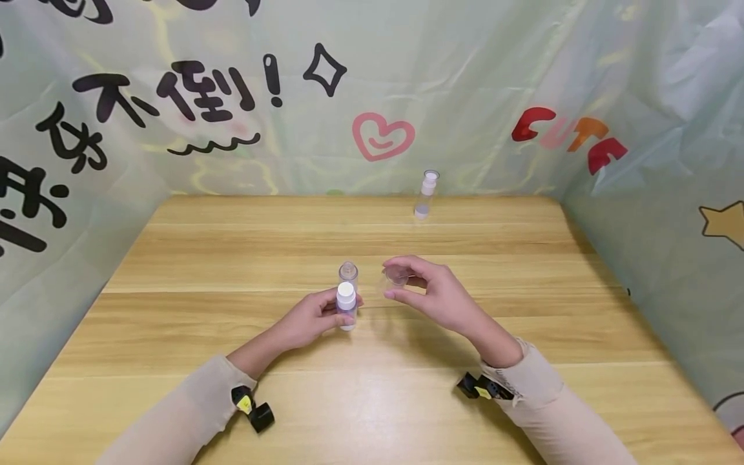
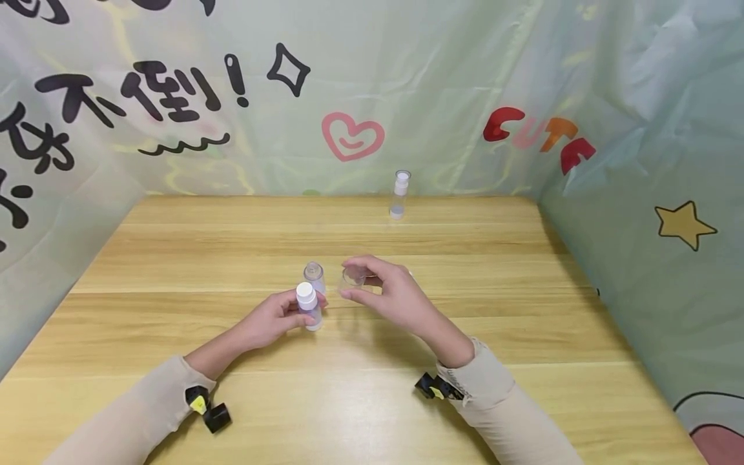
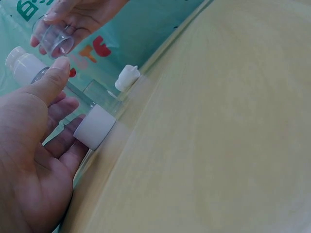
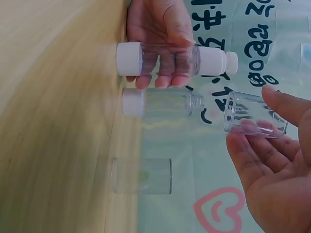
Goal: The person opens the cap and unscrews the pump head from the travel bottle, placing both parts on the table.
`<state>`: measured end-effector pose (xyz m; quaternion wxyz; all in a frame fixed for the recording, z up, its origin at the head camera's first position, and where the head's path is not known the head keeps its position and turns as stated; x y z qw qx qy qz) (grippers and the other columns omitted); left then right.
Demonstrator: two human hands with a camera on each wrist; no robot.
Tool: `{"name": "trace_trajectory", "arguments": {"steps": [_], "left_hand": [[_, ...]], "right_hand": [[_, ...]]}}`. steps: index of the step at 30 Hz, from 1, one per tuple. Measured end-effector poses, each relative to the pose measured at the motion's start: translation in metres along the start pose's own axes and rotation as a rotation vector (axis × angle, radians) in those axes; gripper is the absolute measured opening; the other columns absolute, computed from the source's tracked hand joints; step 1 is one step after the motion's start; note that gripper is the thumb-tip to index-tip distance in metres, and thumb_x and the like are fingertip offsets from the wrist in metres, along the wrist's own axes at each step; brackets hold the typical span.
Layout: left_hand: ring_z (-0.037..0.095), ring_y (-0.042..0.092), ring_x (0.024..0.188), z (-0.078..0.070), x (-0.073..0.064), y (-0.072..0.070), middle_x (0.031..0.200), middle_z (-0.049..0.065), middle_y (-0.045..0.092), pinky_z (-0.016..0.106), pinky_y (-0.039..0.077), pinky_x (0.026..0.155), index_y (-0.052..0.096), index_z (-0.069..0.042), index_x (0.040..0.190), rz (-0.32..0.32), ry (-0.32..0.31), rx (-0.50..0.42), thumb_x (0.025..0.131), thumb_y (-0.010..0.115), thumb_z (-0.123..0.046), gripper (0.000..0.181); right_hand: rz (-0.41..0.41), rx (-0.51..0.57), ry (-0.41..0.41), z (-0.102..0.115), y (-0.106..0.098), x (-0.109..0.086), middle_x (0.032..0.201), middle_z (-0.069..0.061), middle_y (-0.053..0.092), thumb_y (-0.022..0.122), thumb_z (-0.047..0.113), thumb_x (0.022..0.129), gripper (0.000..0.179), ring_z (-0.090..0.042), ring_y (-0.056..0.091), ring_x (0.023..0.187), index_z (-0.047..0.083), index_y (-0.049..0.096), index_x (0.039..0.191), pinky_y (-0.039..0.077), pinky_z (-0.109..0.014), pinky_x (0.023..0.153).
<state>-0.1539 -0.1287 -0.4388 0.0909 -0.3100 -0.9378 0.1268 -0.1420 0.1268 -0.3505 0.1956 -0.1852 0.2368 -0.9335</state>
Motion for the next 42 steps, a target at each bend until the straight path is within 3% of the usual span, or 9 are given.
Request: {"name": "trace_trajectory", "arguments": {"steps": [11,16,26,42], "left_hand": [[0.022,0.058,0.119,0.003,0.000,0.000,0.129,0.009,0.063,0.028,0.048,0.098,0.060,-0.005,0.128,0.002,-0.006,-0.018,0.092,0.069,-0.018,0.040],[0.023,0.058,0.119,0.002,0.000,0.000,0.129,0.009,0.063,0.029,0.048,0.098,0.060,-0.005,0.127,-0.002,0.001,-0.019,0.092,0.069,-0.017,0.038],[0.023,0.058,0.120,0.003,0.000,0.000,0.128,0.009,0.063,0.028,0.048,0.098,0.060,-0.005,0.127,-0.007,-0.007,-0.002,0.092,0.070,-0.017,0.038],[0.027,0.057,0.120,-0.001,0.001,0.001,0.128,0.013,0.063,0.031,0.048,0.098,0.059,-0.002,0.127,-0.005,0.008,-0.007,0.092,0.069,-0.016,0.039]], "right_hand": [[0.068,0.011,0.008,-0.011,-0.007,-0.009,0.119,-0.007,0.066,0.075,0.013,0.087,0.041,-0.031,0.063,0.107,0.004,0.062,0.125,0.052,-0.031,0.093],[0.082,-0.010,0.034,-0.017,-0.009,-0.012,0.122,-0.006,0.066,0.076,0.013,0.087,0.042,-0.026,0.063,0.108,0.005,0.062,0.126,0.052,-0.035,0.093],[0.159,-0.055,0.075,-0.027,-0.011,-0.018,0.120,-0.013,0.065,0.074,0.009,0.088,0.039,-0.030,0.062,0.108,0.005,0.061,0.124,0.052,-0.037,0.094],[0.247,-0.139,0.090,-0.038,-0.009,-0.018,0.111,-0.010,0.067,0.076,0.008,0.086,0.038,-0.019,0.064,0.101,0.001,0.061,0.120,0.054,-0.031,0.089]]}}
Point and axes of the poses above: each hand's wrist, its own x-axis towards the middle knuckle, its own y-axis out of the palm, z = x × y, the point moved 1 cm from there along x, towards the middle knuckle
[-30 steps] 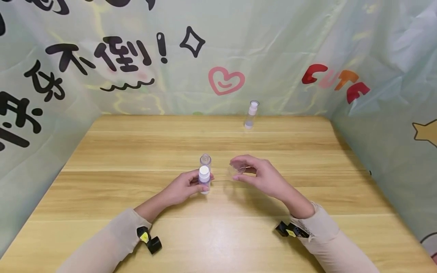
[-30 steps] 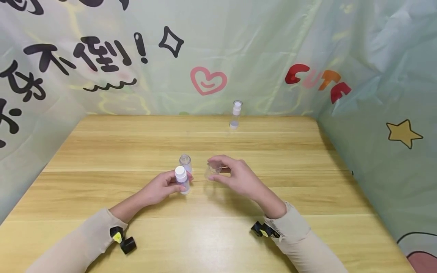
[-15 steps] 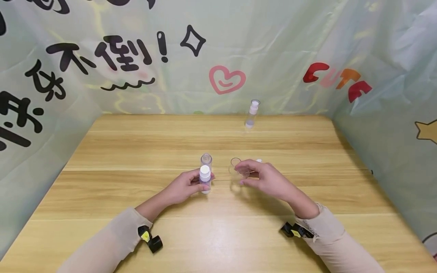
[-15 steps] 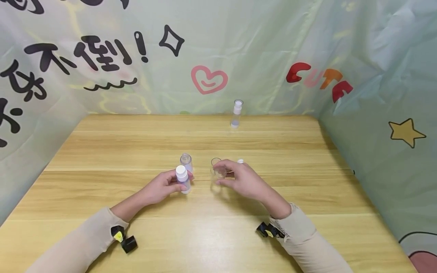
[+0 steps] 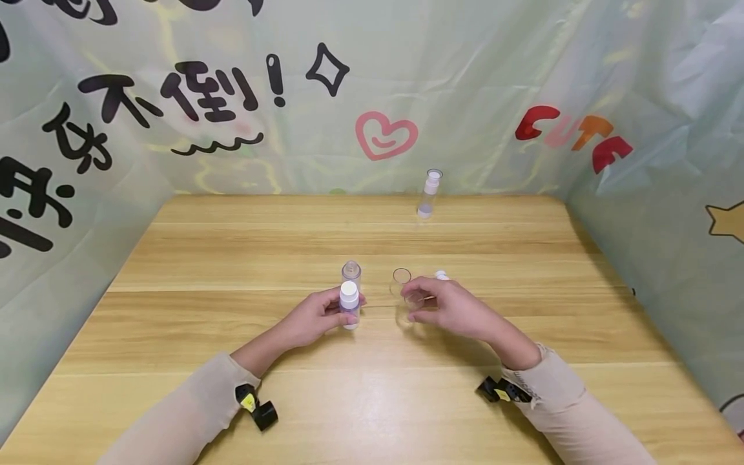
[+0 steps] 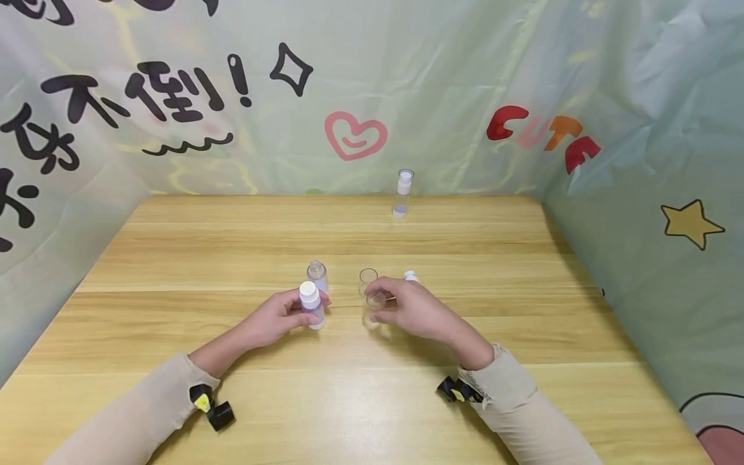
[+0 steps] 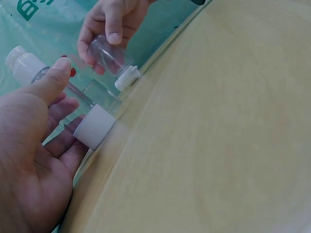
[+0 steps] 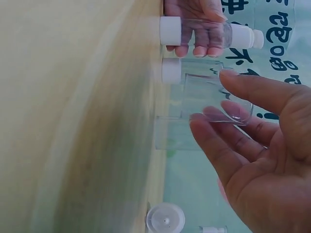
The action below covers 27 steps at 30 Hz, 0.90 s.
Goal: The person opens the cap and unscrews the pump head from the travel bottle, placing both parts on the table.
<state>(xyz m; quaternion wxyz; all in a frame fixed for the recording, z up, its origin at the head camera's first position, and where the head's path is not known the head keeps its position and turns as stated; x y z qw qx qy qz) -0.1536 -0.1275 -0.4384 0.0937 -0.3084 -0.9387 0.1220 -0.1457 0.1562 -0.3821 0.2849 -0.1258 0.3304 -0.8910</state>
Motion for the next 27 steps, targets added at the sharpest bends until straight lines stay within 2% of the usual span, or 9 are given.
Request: {"name": "trace_trajectory", "arguments": {"steps": [6,13,18,27], "left_hand": [[0.026,0.057,0.121,0.000,0.000,0.000,0.128,0.012,0.063,0.028,0.047,0.099,0.059,-0.002,0.128,-0.003,-0.010,0.006,0.092,0.069,-0.015,0.039],[0.023,0.056,0.122,0.001,0.000,-0.001,0.129,0.009,0.063,0.028,0.047,0.099,0.060,-0.004,0.128,0.001,-0.023,0.008,0.092,0.070,-0.018,0.039],[0.026,0.058,0.120,0.001,0.000,-0.001,0.129,0.011,0.063,0.029,0.049,0.098,0.059,-0.003,0.128,0.004,-0.002,-0.002,0.092,0.070,-0.018,0.040],[0.024,0.058,0.119,0.001,0.000,-0.001,0.128,0.009,0.063,0.028,0.048,0.098,0.060,-0.004,0.127,-0.001,-0.013,0.015,0.092,0.070,-0.018,0.039]], "right_hand": [[0.029,-0.070,-0.015,-0.003,0.004,0.001,0.103,-0.001,0.065,0.078,0.012,0.084,0.037,-0.015,0.061,0.096,0.003,0.062,0.116,0.054,-0.032,0.085],[0.021,-0.099,-0.015,-0.001,0.010,0.003,0.103,0.001,0.064,0.079,0.010,0.083,0.037,-0.014,0.061,0.095,0.004,0.063,0.116,0.055,-0.033,0.084],[0.005,-0.147,0.013,0.001,0.012,0.003,0.101,0.005,0.062,0.081,0.012,0.082,0.037,-0.011,0.059,0.091,0.007,0.064,0.115,0.054,-0.034,0.083],[-0.001,-0.168,0.030,0.002,0.014,0.004,0.100,0.006,0.062,0.081,0.014,0.082,0.036,-0.010,0.057,0.089,0.010,0.064,0.114,0.053,-0.030,0.081]]}}
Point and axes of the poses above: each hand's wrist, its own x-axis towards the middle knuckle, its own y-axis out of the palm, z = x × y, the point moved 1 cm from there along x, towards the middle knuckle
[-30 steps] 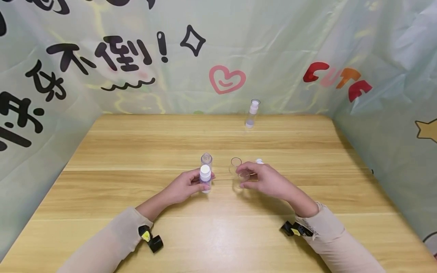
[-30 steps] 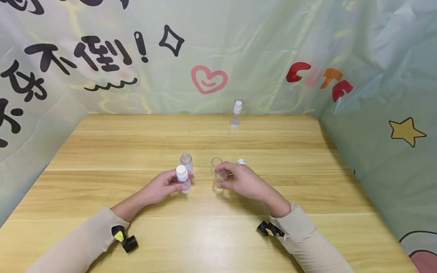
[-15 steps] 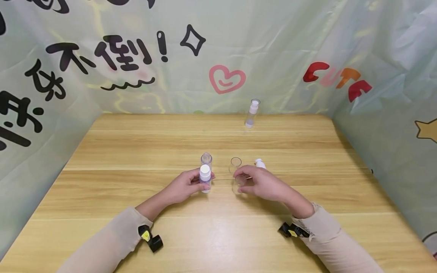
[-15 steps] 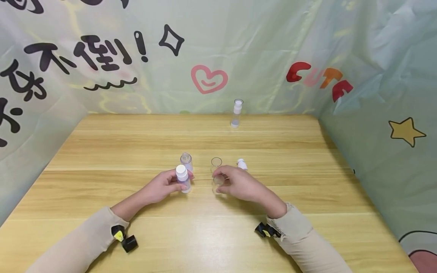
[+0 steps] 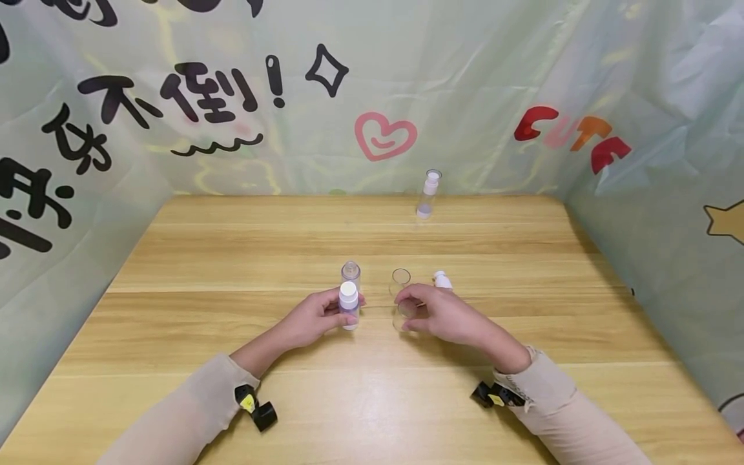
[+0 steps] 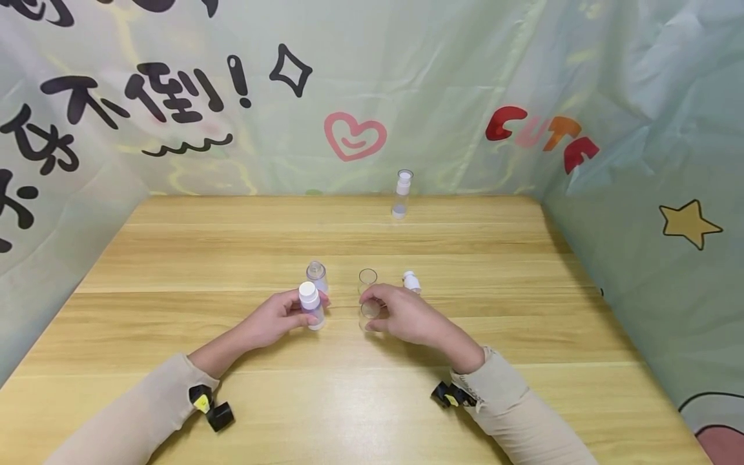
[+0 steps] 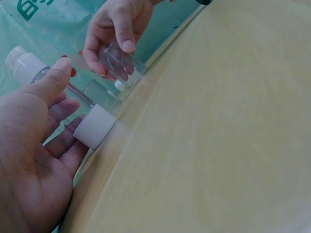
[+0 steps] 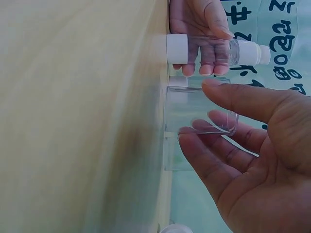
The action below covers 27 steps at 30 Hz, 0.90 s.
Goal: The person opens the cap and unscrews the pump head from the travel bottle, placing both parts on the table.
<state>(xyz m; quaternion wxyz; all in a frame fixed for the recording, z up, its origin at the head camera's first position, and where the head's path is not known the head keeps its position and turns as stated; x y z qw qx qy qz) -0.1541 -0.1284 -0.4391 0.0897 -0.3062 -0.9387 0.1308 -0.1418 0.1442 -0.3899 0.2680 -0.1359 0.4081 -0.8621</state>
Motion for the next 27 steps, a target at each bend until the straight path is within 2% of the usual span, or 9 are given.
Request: {"name": "trace_trajectory", "arguments": {"steps": [9,13,21,27], "left_hand": [[0.024,0.058,0.119,0.000,-0.001,0.001,0.128,0.009,0.063,0.027,0.048,0.098,0.060,-0.004,0.128,-0.003,-0.012,0.013,0.091,0.070,-0.017,0.040],[0.024,0.059,0.119,-0.001,-0.001,0.001,0.128,0.009,0.063,0.028,0.048,0.098,0.060,-0.004,0.127,-0.003,-0.010,0.012,0.091,0.070,-0.017,0.040],[0.023,0.058,0.119,-0.001,0.000,0.001,0.128,0.009,0.063,0.028,0.048,0.098,0.061,-0.004,0.126,-0.002,-0.011,0.008,0.091,0.071,-0.017,0.039],[0.023,0.058,0.120,0.000,0.000,0.000,0.128,0.008,0.063,0.027,0.048,0.098,0.060,-0.005,0.127,0.001,-0.009,0.014,0.091,0.071,-0.018,0.040]], "right_hand": [[-0.001,0.000,-0.003,0.001,0.001,-0.001,0.099,0.007,0.062,0.081,0.012,0.081,0.037,-0.010,0.058,0.089,0.010,0.064,0.114,0.053,-0.029,0.080],[0.000,0.005,-0.004,0.000,0.001,-0.001,0.103,0.006,0.063,0.080,0.013,0.082,0.038,-0.010,0.060,0.092,0.010,0.063,0.116,0.054,-0.029,0.082],[-0.001,0.068,-0.020,0.001,-0.006,-0.002,0.117,-0.007,0.064,0.081,0.016,0.083,0.048,-0.020,0.064,0.103,0.003,0.059,0.123,0.053,-0.036,0.092],[-0.012,0.104,-0.033,0.006,-0.014,-0.005,0.125,-0.011,0.062,0.077,0.027,0.086,0.051,-0.024,0.061,0.110,0.006,0.057,0.128,0.051,-0.041,0.096]]}}
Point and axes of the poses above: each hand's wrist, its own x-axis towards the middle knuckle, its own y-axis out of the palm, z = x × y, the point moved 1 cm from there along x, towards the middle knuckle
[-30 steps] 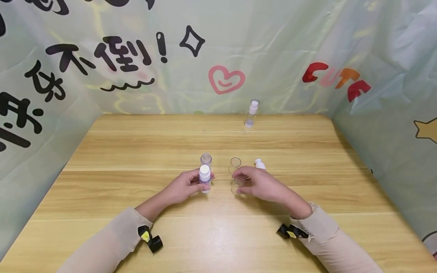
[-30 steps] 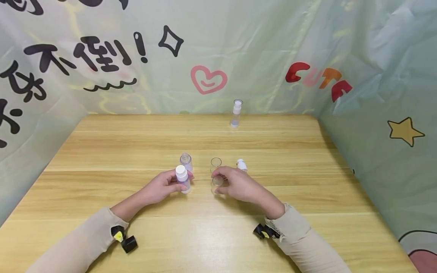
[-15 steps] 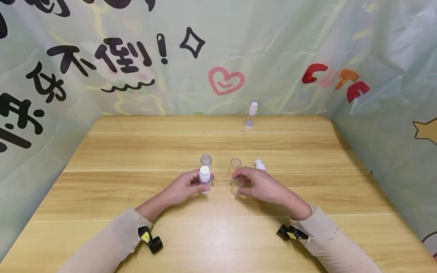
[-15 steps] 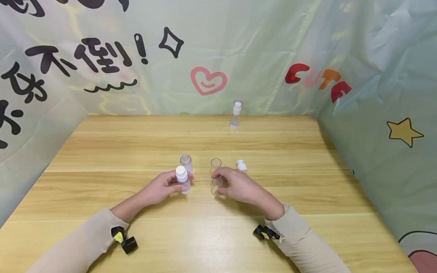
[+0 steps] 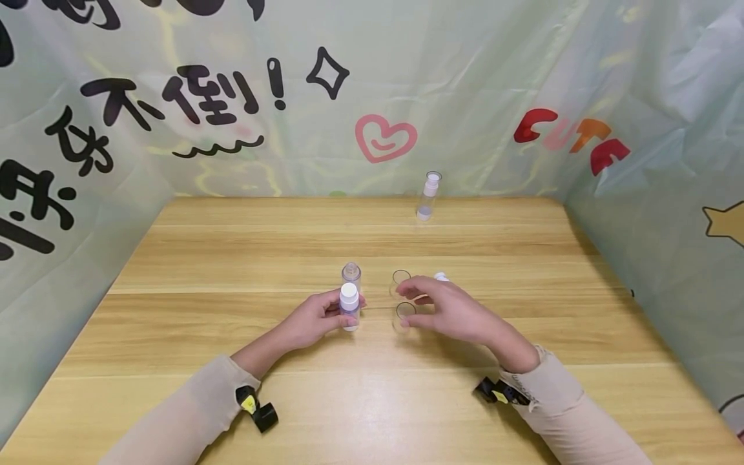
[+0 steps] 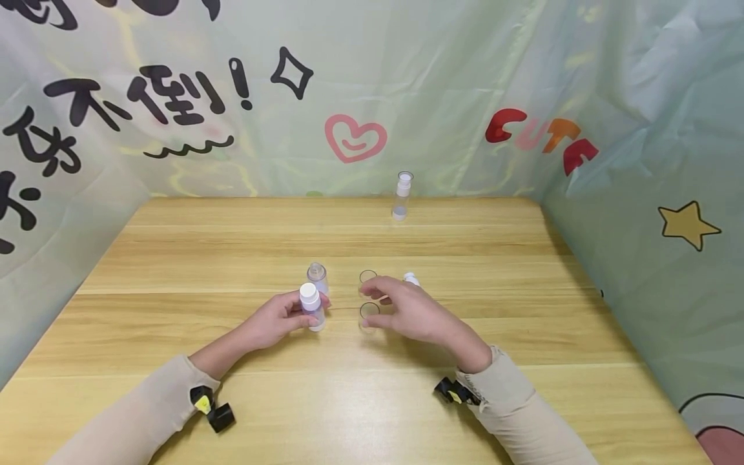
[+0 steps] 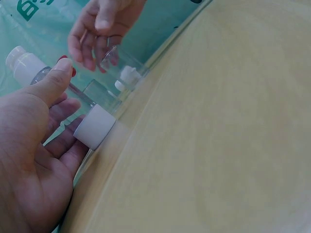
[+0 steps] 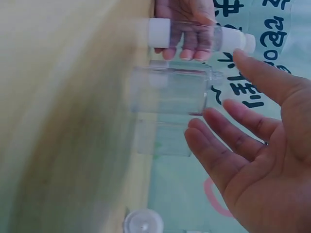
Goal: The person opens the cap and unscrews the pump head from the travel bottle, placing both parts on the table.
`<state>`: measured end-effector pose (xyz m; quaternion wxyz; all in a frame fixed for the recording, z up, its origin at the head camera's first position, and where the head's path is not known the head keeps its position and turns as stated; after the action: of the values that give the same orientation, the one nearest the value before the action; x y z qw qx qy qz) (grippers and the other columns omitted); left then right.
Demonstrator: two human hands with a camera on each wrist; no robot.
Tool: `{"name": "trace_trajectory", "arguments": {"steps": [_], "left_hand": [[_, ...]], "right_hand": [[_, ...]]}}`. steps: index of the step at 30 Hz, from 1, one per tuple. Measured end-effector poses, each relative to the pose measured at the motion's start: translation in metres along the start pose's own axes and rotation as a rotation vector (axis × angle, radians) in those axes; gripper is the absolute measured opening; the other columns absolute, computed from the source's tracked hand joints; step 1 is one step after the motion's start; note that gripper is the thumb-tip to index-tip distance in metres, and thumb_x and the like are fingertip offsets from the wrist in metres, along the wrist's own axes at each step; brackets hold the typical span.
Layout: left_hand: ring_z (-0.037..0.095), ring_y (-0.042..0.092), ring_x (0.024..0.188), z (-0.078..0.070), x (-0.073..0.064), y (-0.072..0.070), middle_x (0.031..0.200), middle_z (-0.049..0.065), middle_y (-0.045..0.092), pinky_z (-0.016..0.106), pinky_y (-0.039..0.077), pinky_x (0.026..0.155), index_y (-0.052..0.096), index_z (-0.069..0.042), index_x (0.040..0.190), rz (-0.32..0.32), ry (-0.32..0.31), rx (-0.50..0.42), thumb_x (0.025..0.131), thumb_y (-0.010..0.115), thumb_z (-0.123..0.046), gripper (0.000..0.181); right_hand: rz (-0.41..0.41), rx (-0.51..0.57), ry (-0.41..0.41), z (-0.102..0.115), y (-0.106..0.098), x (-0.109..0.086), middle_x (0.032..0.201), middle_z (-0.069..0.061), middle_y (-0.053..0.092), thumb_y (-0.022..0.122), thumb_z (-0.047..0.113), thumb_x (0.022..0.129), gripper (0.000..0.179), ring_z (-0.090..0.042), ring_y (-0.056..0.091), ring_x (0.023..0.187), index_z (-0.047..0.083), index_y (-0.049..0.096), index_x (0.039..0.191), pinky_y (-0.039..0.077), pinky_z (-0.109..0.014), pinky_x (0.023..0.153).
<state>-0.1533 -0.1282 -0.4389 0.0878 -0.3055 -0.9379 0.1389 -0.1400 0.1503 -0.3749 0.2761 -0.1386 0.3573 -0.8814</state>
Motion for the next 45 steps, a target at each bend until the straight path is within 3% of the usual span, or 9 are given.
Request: {"name": "trace_trajectory", "arguments": {"steps": [6,11,18,30,39,45], "left_hand": [[0.022,0.057,0.120,0.000,0.000,0.000,0.127,0.006,0.064,0.027,0.048,0.098,0.061,-0.007,0.127,0.000,-0.001,0.009,0.091,0.070,-0.019,0.038],[0.022,0.059,0.119,0.000,0.000,0.000,0.128,0.008,0.063,0.027,0.049,0.097,0.061,-0.005,0.127,0.000,0.000,-0.008,0.091,0.070,-0.016,0.038],[0.022,0.059,0.118,0.000,0.000,-0.001,0.127,0.008,0.064,0.027,0.049,0.097,0.061,-0.005,0.126,0.003,0.003,-0.019,0.092,0.069,-0.014,0.037],[0.022,0.061,0.115,0.000,-0.002,-0.002,0.124,0.009,0.065,0.031,0.051,0.096,0.061,-0.006,0.128,0.004,0.002,0.032,0.091,0.070,-0.024,0.042],[0.018,0.065,0.103,0.000,-0.002,-0.001,0.113,0.006,0.069,0.029,0.055,0.088,0.064,-0.009,0.121,0.001,-0.029,0.046,0.091,0.071,-0.028,0.037],[0.017,0.064,0.106,-0.001,-0.002,-0.001,0.119,0.005,0.067,0.028,0.054,0.089,0.064,-0.008,0.124,0.003,-0.012,0.045,0.091,0.071,-0.027,0.038]], "right_hand": [[-0.037,0.040,-0.061,0.006,-0.003,0.004,0.123,-0.010,0.062,0.075,0.029,0.089,0.047,-0.028,0.059,0.115,0.007,0.057,0.127,0.050,-0.036,0.098],[-0.087,0.057,-0.066,0.013,-0.003,0.008,0.123,-0.003,0.062,0.075,0.028,0.088,0.047,-0.027,0.058,0.116,0.007,0.058,0.127,0.050,-0.035,0.098],[-0.140,0.100,-0.078,0.025,0.000,0.017,0.127,-0.006,0.061,0.076,0.019,0.088,0.048,-0.026,0.058,0.117,0.005,0.056,0.129,0.049,-0.036,0.098],[-0.184,0.186,-0.103,0.045,0.014,0.036,0.128,-0.012,0.061,0.078,0.014,0.085,0.050,-0.030,0.058,0.118,0.003,0.057,0.129,0.048,-0.031,0.099],[-0.174,0.175,-0.098,0.047,0.028,0.042,0.131,-0.010,0.060,0.078,0.020,0.085,0.054,-0.023,0.057,0.118,0.002,0.056,0.131,0.048,-0.030,0.100],[-0.179,0.170,-0.102,0.047,0.035,0.044,0.129,-0.008,0.061,0.077,0.021,0.086,0.052,-0.022,0.059,0.115,0.003,0.058,0.131,0.048,-0.032,0.099]]}}
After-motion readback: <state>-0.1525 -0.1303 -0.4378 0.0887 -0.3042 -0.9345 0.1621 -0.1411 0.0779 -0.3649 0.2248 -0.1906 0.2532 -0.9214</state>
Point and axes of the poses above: each hand's wrist, its own x-axis towards the middle knuckle, its own y-axis out of the palm, z = x × y, the point moved 1 cm from there along x, towards the middle knuckle
